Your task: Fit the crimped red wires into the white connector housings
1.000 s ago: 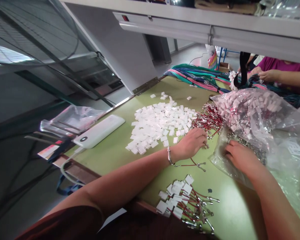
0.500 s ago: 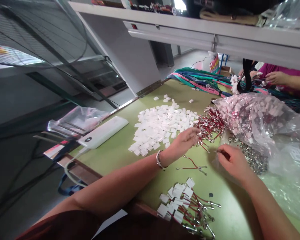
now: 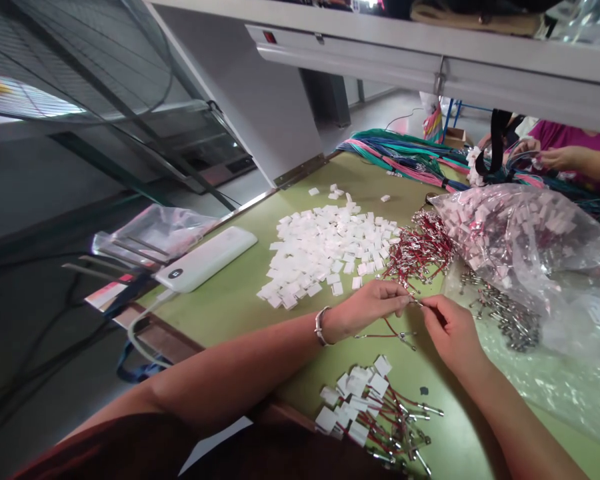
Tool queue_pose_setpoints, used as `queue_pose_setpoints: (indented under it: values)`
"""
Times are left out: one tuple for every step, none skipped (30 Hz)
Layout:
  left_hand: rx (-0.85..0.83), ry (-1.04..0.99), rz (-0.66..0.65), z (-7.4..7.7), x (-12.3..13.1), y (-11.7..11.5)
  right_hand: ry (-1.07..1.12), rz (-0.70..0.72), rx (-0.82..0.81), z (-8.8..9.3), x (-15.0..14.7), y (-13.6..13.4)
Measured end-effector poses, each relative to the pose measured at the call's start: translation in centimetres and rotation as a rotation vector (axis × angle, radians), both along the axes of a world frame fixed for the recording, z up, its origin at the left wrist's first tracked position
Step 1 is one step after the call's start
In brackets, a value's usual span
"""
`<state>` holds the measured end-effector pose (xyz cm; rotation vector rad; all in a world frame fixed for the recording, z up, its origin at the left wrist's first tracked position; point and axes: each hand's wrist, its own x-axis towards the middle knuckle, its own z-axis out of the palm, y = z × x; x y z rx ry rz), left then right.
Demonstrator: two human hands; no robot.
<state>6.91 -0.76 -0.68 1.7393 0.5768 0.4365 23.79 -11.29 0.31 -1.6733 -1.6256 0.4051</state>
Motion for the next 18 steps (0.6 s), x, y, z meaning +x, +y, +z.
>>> queue_pose_setpoints:
  values:
    - [-0.001,-0.001,0.002,-0.1,0.0,0.0,-0.012,0.02,0.006,0.0,0.0,0.0]
    - [0.011,0.008,0.011,-0.2,0.1,0.0,-0.024,0.042,0.012,0.1,0.0,0.0]
    - [0.045,0.025,0.028,-0.3,0.0,0.0,-0.031,0.064,0.009,0.2,0.1,0.0]
    - [0.105,0.046,0.042,-0.3,0.0,0.0,-0.03,0.081,-0.006,0.3,0.1,-0.1]
    - [0.196,0.067,0.041,-0.3,-0.1,0.0,-0.017,0.091,-0.037,0.4,0.1,-0.1]
    - [0.31,0.082,0.016,-0.3,-0.3,0.1,0.012,0.096,-0.082,0.4,0.0,-0.1]
    - [0.436,0.087,-0.026,-0.2,-0.5,0.1,0.054,0.1,-0.136,0.4,0.0,-0.2]
    - [0.556,0.084,-0.079,-0.1,-0.8,0.2,0.106,0.107,-0.194,0.3,-0.2,-0.2]
    - [0.657,0.078,-0.139,0.0,-1.0,0.3,0.157,0.116,-0.245,0.2,-0.3,-0.2]
    - [0.731,0.07,-0.194,0.1,-1.1,0.4,0.2,0.127,-0.285,0.0,-0.5,-0.2]
    - [0.774,0.064,-0.237,0.2,-1.3,0.6,0.227,0.138,-0.311,0.0,-0.7,-0.2]
    - [0.789,0.059,-0.265,0.2,-1.3,0.7,0.234,0.144,-0.323,0.0,-1.0,-0.2]
    - [0.785,0.054,-0.277,0.3,-1.3,0.8,0.22,0.148,-0.328,0.1,-1.1,-0.2]
    - [0.768,0.051,-0.275,0.3,-1.3,1.0,0.179,0.155,-0.332,0.4,-1.1,-0.2]
    - [0.746,0.052,-0.265,0.3,-1.2,1.0,0.112,0.161,-0.338,0.8,-0.9,-0.2]
    - [0.726,0.06,-0.252,0.3,-1.2,1.1,0.026,0.16,-0.344,1.3,-0.4,-0.2]
    - [0.713,0.074,-0.242,0.2,-1.1,1.1,-0.073,0.15,-0.349,1.9,0.4,-0.2]
    - [0.707,0.093,-0.236,0.2,-1.1,1.1,-0.18,0.127,-0.356,2.5,1.4,-0.3]
